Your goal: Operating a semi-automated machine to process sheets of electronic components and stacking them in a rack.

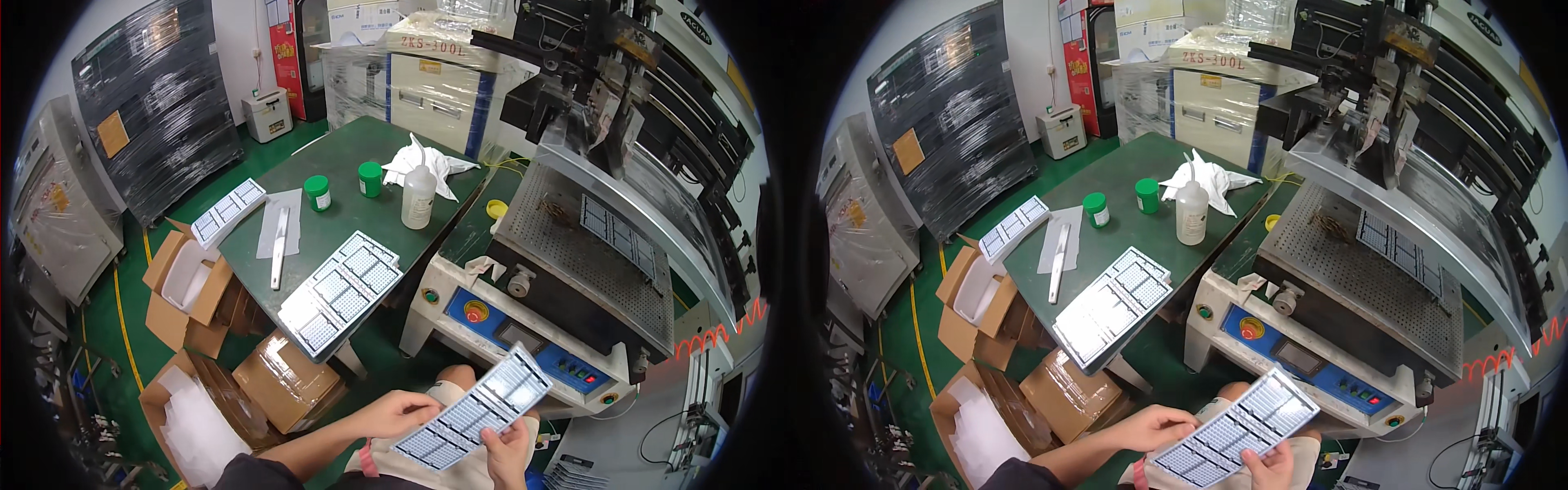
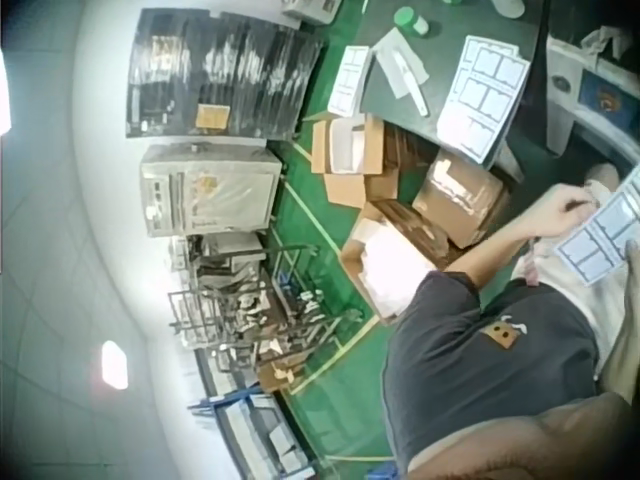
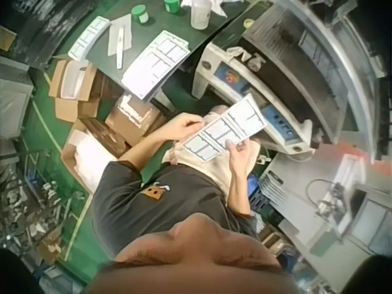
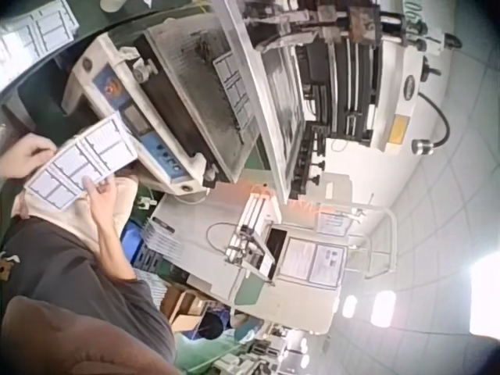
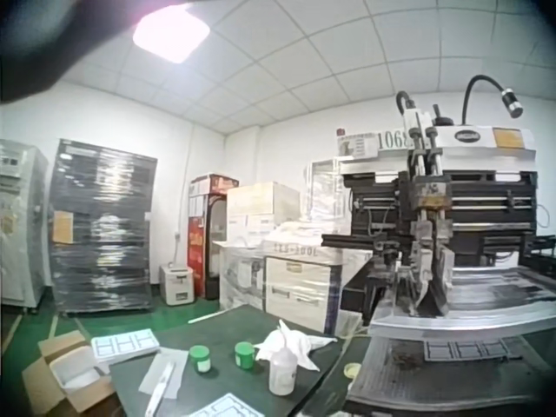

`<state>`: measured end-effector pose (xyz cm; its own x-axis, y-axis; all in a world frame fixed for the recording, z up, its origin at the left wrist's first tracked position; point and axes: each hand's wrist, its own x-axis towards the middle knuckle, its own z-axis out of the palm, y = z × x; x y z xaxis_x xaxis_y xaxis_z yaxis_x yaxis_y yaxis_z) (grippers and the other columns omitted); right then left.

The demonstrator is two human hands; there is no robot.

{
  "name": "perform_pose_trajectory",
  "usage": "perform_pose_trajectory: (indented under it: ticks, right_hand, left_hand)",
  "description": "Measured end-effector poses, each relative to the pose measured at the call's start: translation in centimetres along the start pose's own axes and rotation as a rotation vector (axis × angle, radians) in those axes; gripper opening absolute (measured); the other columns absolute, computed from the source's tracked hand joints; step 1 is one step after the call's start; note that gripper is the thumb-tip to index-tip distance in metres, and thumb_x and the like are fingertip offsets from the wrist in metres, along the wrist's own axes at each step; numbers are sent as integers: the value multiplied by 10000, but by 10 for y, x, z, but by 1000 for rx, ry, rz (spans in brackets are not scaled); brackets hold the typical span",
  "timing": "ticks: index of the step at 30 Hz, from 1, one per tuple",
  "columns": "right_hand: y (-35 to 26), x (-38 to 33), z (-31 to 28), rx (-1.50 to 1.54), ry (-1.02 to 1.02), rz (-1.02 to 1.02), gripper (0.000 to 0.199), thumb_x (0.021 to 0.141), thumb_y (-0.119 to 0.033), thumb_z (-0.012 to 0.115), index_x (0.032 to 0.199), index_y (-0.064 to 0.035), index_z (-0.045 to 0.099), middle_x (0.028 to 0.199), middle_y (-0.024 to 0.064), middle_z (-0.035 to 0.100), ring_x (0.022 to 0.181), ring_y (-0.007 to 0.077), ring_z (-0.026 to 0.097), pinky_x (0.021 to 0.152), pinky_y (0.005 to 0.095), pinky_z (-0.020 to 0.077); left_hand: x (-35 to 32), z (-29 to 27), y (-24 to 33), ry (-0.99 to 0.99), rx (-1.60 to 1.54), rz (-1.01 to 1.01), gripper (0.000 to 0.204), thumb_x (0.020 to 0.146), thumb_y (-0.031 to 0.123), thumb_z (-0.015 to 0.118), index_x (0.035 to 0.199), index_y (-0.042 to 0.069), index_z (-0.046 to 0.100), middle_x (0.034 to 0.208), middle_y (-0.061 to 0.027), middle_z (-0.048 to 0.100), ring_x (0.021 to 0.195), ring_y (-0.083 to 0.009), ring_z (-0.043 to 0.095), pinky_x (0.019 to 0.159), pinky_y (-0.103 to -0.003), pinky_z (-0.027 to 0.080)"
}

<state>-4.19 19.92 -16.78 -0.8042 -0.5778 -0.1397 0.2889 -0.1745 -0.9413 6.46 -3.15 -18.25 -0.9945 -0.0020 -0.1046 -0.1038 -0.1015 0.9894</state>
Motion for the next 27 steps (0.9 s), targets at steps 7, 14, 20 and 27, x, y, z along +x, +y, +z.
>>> perform_pose_trajectory:
  ticks: [7, 14, 20, 27]
  right_hand:
    - [-10, -26, -19, -24, 71, -11, 537, 822, 77, 622, 1317, 21, 420, 1175, 117, 586, 1017, 193, 602, 863, 306, 492]
    - [-2, -17, 7, 202, 19, -80, 470, 834, 65, 619, 1261, 9, 431, 1147, 118, 609, 1012, 196, 616, 877, 313, 505]
    - [33, -10, 2, 173, -111, 84, 456, 863, 47, 590, 1278, 8, 406, 1143, 124, 610, 1002, 196, 621, 878, 312, 508]
    - [29, -17, -22, 139, -16, 87, 384, 896, 27, 557, 1254, 9, 421, 1128, 128, 611, 967, 175, 625, 866, 297, 513]
  left_hand:
    - [0, 40, 41, 27, 38, 164, 208, 940, 155, 577, 1037, -20, 633, 894, -60, 661, 817, -100, 596, 769, -253, 485]
    - [-26, 37, 45, 165, 68, 70, 175, 934, 140, 573, 1013, -5, 630, 826, -45, 653, 741, -104, 593, 695, -250, 489]
    - [-76, -12, 25, 810, 190, 197, 145, 957, 125, 505, 940, 30, 614, 755, -13, 599, 695, -96, 556, 625, -237, 449]
    - [-308, -149, -94, 1821, 524, -61, 225, 959, 210, 521, 890, 20, 621, 716, 17, 540, 665, -60, 462, 593, -230, 401]
